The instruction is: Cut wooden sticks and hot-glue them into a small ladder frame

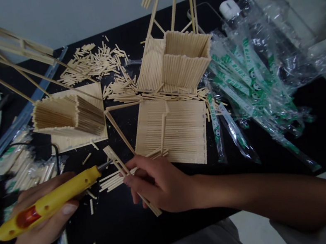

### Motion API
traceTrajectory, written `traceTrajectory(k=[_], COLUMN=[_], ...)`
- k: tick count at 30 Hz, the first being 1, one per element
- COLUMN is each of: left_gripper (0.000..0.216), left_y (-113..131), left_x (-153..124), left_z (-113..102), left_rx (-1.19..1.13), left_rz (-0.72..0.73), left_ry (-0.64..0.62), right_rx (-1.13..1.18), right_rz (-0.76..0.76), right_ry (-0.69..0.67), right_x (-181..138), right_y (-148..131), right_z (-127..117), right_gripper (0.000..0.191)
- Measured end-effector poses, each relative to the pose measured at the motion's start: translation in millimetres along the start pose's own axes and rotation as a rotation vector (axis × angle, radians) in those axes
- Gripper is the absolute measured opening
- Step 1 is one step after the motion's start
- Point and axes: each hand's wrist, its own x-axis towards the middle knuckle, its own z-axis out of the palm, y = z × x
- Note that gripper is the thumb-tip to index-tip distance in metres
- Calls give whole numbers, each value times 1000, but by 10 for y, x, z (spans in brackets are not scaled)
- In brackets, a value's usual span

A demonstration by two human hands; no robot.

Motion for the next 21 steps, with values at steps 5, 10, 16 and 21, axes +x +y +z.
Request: traceTrajectory(k=[5,10,16,21], left_gripper=[14,20,19,24], left_y=[66,85,38,46], left_x=[66,66,-14,19], left_z=[24,43,49,71], left_rx=[-34,-60,-74,-101], left_rz=[-31,-37,-53,-54], left_ry=[11,9,35,51], right_rx=[9,9,0,7], right_rz=[-4,-13,-12,-9], right_ry=[-4,-7,0,-6], right_x=[-4,1,2,12], right_y=[5,16,19,-10], right_z=[-4,1,6,10], right_gripper=[20,20,20,20])
